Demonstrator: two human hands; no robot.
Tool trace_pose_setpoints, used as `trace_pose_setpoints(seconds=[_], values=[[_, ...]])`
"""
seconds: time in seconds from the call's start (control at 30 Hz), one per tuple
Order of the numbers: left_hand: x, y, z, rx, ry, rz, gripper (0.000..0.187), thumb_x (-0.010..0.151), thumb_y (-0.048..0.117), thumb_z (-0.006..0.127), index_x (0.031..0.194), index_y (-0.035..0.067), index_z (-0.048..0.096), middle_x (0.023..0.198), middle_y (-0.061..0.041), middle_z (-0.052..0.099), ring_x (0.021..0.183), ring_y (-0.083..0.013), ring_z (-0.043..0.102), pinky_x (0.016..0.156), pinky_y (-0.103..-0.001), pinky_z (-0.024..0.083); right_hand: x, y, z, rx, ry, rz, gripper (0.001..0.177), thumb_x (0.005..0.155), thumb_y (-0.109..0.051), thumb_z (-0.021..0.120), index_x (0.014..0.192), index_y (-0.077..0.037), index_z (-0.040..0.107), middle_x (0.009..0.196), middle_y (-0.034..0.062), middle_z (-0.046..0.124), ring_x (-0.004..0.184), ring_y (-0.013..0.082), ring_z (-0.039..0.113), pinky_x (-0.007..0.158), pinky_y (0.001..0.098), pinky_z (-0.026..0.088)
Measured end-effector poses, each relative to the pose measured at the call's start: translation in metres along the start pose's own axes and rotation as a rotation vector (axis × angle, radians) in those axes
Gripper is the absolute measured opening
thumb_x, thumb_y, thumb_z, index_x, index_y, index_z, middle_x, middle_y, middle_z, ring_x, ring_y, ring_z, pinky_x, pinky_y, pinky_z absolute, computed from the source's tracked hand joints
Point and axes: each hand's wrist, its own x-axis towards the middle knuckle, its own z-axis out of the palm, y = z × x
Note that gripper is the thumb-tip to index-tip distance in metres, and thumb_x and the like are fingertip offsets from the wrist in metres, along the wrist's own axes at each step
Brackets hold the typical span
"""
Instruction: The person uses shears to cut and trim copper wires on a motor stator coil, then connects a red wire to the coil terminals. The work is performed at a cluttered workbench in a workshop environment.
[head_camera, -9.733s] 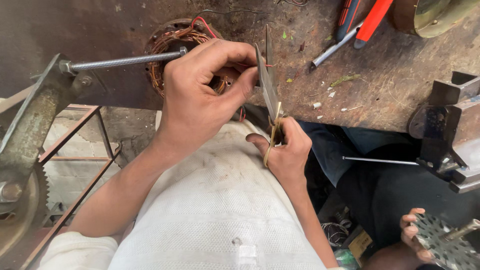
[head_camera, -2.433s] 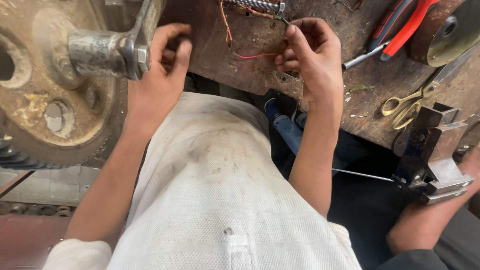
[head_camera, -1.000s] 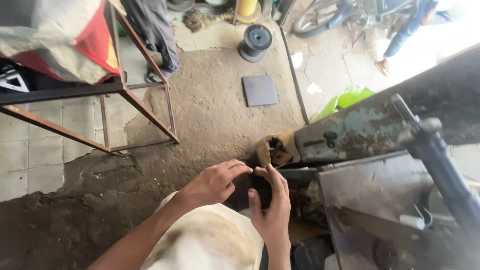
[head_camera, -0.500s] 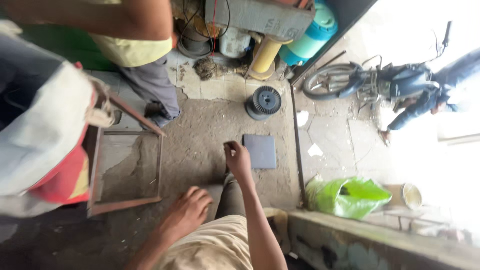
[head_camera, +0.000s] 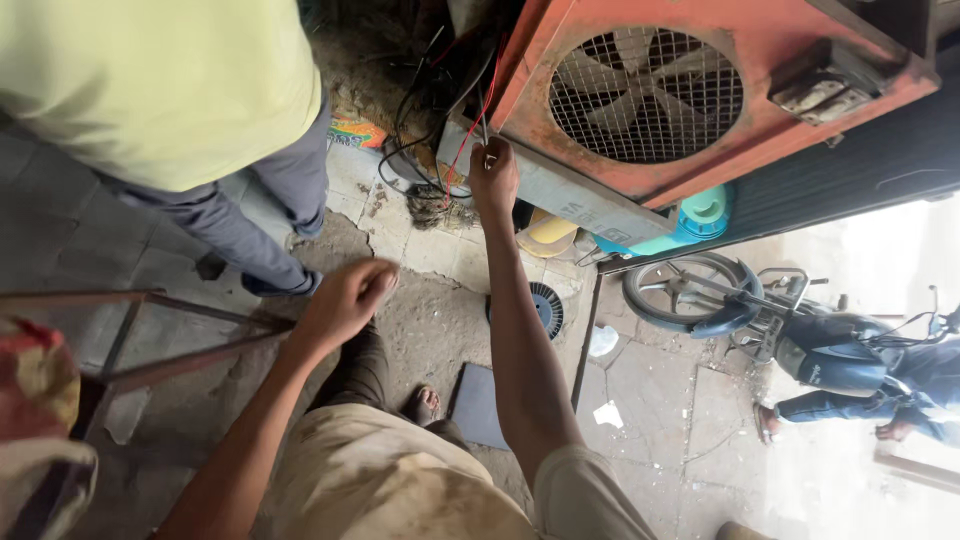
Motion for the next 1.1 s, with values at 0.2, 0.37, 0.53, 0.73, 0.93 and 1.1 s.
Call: trace_pose_setpoints(seconds=[0.2,0.37,0.53,0.73,0.93,1.1], values=[[0.315,-0.050,0.007,-0.024,0.134,0.276,0.021,0.105,0.013,0.061,0.123,0.006,0.071,0.108,-0.012,0.077,0.092,-0.0249,0.076,0.075,-0.035,0.059,0.060,0.006,0.080,-0.144,0.213,-0.001,0.055,0.088,-0.034,0.078,0.123,0.001,0.055,0.110,0.0213,0.065,0.101,0.0421,0.063,0.083,0.0500,0.051],[0.437,-0.058,0.027,-0.111,0.063,0.351,0.023,0.099,0.013,0.068,0.119,0.003,0.070,0.105,-0.018,0.075,0.089,-0.0286,0.075,0.074,-0.037,0.060,0.094,-0.043,0.112,-0.200,0.338,0.269,0.042,0.084,-0.024,0.076,0.116,-0.004,0.056,0.105,0.0177,0.068,0.095,0.0380,0.067,0.076,0.0486,0.053],[0.444,-0.034,0.020,-0.129,-0.079,0.206,0.022,0.096,0.019,0.072,0.110,0.003,0.072,0.085,-0.017,0.074,0.067,-0.0267,0.074,0.061,-0.038,0.056,0.094,-0.049,0.104,-0.053,0.276,0.367,0.027,0.091,-0.021,0.070,0.110,-0.005,0.059,0.089,0.0146,0.071,0.079,0.0328,0.072,0.070,0.0428,0.055],[0.457,-0.036,0.000,0.027,-0.127,0.321,0.014,0.103,0.020,0.071,0.104,0.007,0.076,0.079,-0.016,0.073,0.066,-0.0303,0.070,0.066,-0.042,0.056,0.102,-0.036,0.111,-0.179,0.167,0.236,0.016,0.094,-0.015,0.065,0.103,-0.003,0.061,0.084,0.0167,0.068,0.075,0.0349,0.066,0.069,0.0440,0.052],[0.450,-0.033,-0.013,-0.057,-0.131,0.393,0.019,0.101,0.022,0.069,0.111,0.007,0.074,0.089,-0.016,0.075,0.075,-0.0278,0.075,0.062,-0.038,0.058,0.099,-0.087,0.084,0.088,0.148,0.261,0.017,0.107,-0.015,0.053,0.111,0.000,0.060,0.075,0.0113,0.063,0.063,0.0214,0.060,0.058,0.0362,0.049],[0.447,-0.019,-0.023,-0.187,-0.273,0.164,0.022,0.103,0.023,0.064,0.115,0.007,0.071,0.090,-0.012,0.078,0.070,-0.0212,0.077,0.060,-0.035,0.057,0.105,-0.134,0.061,0.198,0.072,0.385,0.021,0.109,-0.017,0.051,0.110,0.001,0.060,0.066,0.0069,0.058,0.057,0.0133,0.057,0.053,0.0321,0.047]])
